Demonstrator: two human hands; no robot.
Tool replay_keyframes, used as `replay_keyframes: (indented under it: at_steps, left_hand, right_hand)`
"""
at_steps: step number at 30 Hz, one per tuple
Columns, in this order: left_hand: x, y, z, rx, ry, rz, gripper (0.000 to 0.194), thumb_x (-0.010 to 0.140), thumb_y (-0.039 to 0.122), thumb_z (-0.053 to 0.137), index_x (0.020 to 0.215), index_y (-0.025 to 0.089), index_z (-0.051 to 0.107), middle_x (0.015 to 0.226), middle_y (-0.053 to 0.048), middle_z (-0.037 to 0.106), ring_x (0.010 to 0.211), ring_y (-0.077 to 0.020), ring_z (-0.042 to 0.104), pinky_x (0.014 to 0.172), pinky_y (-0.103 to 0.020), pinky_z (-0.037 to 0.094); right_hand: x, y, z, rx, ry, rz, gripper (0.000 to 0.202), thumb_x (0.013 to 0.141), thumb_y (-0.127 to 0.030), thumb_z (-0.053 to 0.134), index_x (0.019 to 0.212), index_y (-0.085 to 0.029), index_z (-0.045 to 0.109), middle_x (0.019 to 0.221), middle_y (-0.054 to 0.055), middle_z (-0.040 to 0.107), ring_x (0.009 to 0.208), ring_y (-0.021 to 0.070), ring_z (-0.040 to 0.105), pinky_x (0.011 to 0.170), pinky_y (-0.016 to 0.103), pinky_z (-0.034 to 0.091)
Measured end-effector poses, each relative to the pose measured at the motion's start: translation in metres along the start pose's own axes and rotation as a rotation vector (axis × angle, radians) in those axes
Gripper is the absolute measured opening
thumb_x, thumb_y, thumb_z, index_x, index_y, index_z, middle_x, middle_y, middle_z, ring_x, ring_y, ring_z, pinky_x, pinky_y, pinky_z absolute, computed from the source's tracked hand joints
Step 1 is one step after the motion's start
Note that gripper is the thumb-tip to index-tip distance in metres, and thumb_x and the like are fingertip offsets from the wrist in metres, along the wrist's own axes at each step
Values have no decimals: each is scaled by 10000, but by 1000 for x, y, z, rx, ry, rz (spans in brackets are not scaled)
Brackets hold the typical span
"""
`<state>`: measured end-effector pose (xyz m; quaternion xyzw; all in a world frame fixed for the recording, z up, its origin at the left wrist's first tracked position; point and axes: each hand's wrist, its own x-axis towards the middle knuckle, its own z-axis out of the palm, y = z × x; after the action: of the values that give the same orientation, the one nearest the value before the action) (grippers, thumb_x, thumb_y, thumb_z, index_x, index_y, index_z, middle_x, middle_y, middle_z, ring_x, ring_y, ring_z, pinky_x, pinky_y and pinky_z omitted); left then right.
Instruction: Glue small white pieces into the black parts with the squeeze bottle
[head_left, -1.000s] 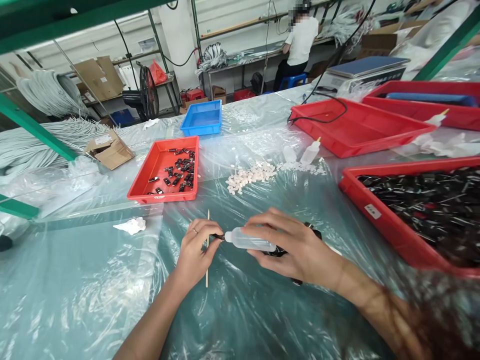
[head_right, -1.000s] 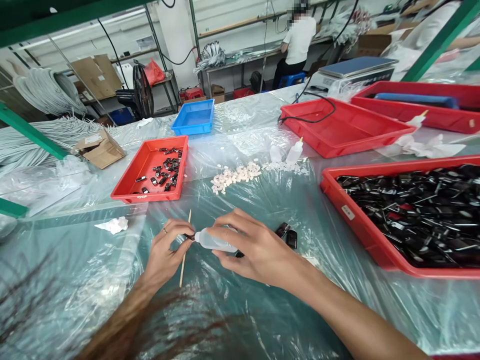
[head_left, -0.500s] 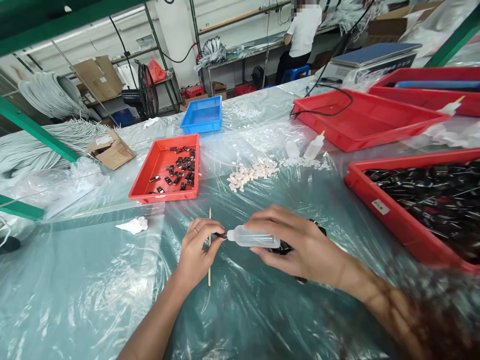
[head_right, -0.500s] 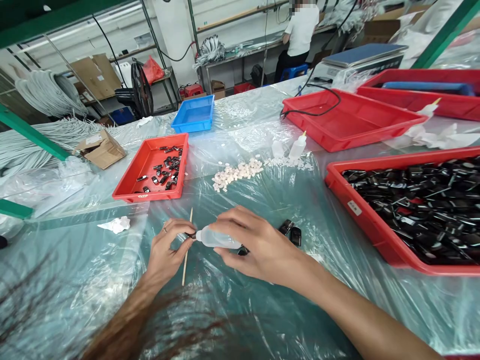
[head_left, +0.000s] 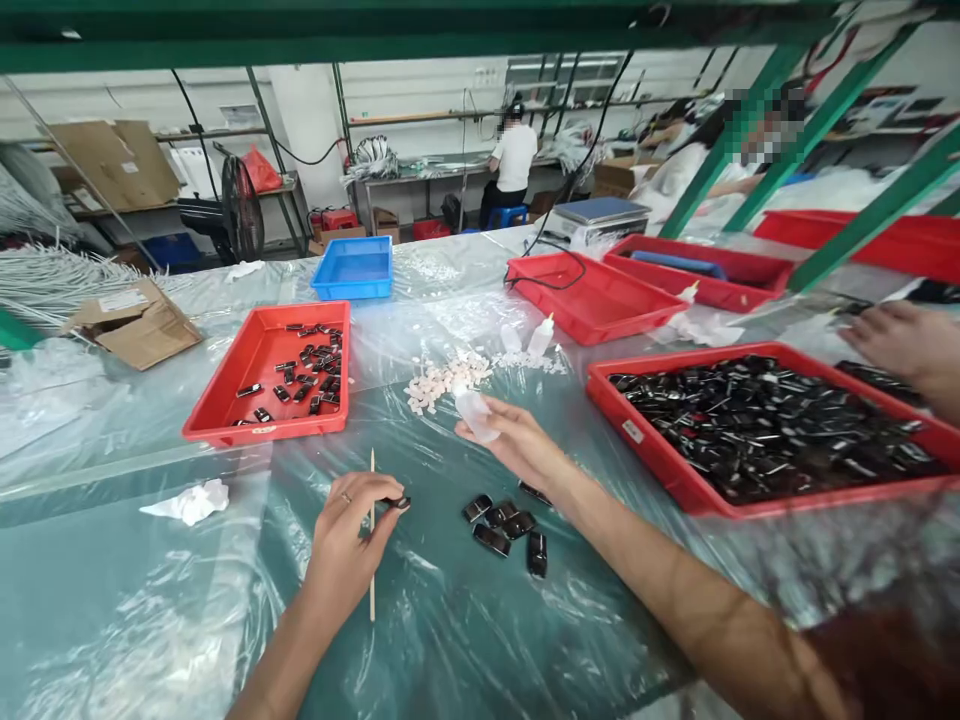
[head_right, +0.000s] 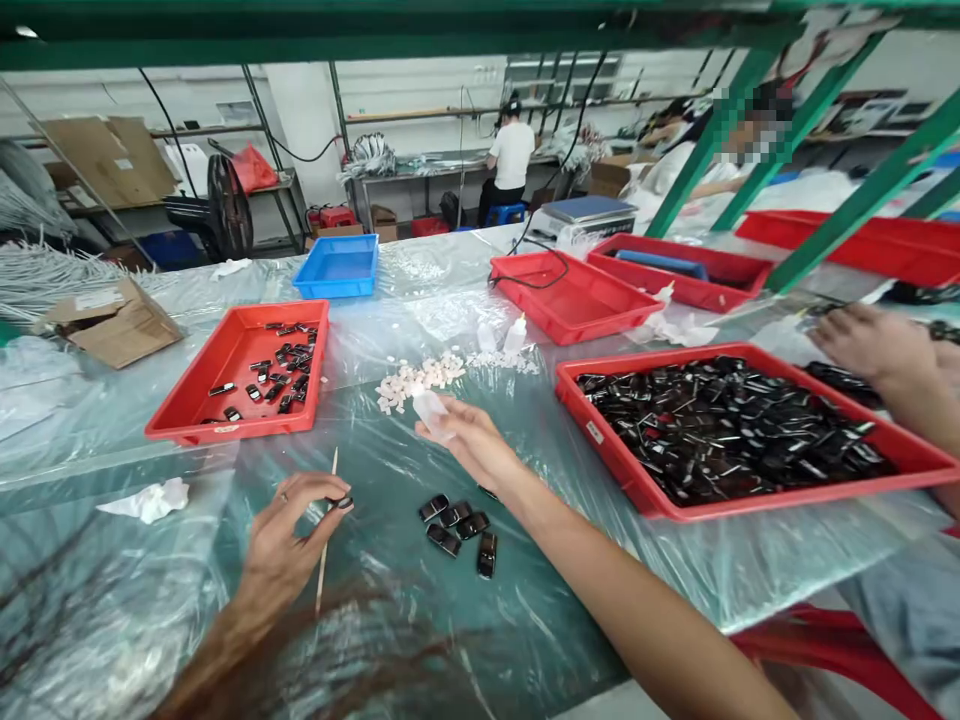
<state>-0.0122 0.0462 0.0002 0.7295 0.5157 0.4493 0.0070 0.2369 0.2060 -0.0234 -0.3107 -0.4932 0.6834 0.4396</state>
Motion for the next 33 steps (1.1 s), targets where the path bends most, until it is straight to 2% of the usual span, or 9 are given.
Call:
replay_keyframes:
  at_steps: [3,6,11,15,18,21,25,29,33]
  left_hand:
    - [0,-3,1,8,9,10,120,1027,169,682,998,285,688,955,8,849,881,-198,810,856,-342,627]
    - [1,-5,1,3,21,14,128,1023,161,675,1000,287,687,970,0,852,903,-206,815,868,-349,641]
    - [-2,-11,3,-53,20,-24,133,1015,164,670,1039,293,693,1023,-12,858,971,-216,826,910,-364,665]
    - [-4,-14,5,-123,26,-75,131,1029,170,651,1072,289,682,1046,-25,841,981,-207,829,895,-349,677]
    - [-3,-12,4,-164,57,-85,98,1039,191,651,1055,283,683,1096,-48,819,1015,-211,827,894,-344,677]
    - [-2,-9,4,-202,69,-94,93,1034,194,662,1044,281,691,1102,-54,811,1016,-217,823,898,-349,673]
    - [-4,-6,7,-258,49,-116,96,1018,189,675,1027,280,706,1077,-65,817,994,-226,818,902,-362,674]
    - [-6,-2,10,-270,48,-135,71,1016,209,684,1024,274,713,1125,-80,822,971,-214,817,871,-341,681]
    - [-6,6,10,-329,26,-201,70,1001,228,713,1041,278,743,1021,-42,857,895,-203,831,830,-318,685]
  right_hand:
    - [2,15,6,-116,-8,-21,459,792,-500,935,1157,-269,777,1159,63,821,1079,279,771,1078,469,605]
    - [4,26,8,-245,-39,-66,517,677,-426,1017,1087,-266,746,1102,41,811,1114,292,749,1123,486,561]
    - [0,23,1,-466,-137,-132,565,644,-340,1027,1131,-253,754,1195,53,796,1191,286,713,1197,488,502]
    - [13,10,-14,-595,-155,-165,547,884,-480,857,1352,-250,693,1313,100,783,1211,261,735,1056,407,596]
    - [42,10,-15,-740,-105,-173,366,1074,-490,646,1277,-194,717,1181,99,790,1051,219,756,929,380,634]
    - [73,22,1,-893,-135,-150,326,1077,-444,701,1228,-157,727,1143,72,770,972,191,750,888,388,662]
    - [92,35,25,-1014,-176,-145,295,1083,-415,703,1248,-172,730,1244,81,755,1054,205,746,934,400,668]
    - [83,24,22,-1025,-175,-205,292,1064,-431,729,1126,-146,741,1070,47,773,918,174,745,866,370,657]
    - [46,-6,10,-941,-7,-330,299,1046,-458,689,936,-186,747,923,56,790,799,180,710,773,321,594]
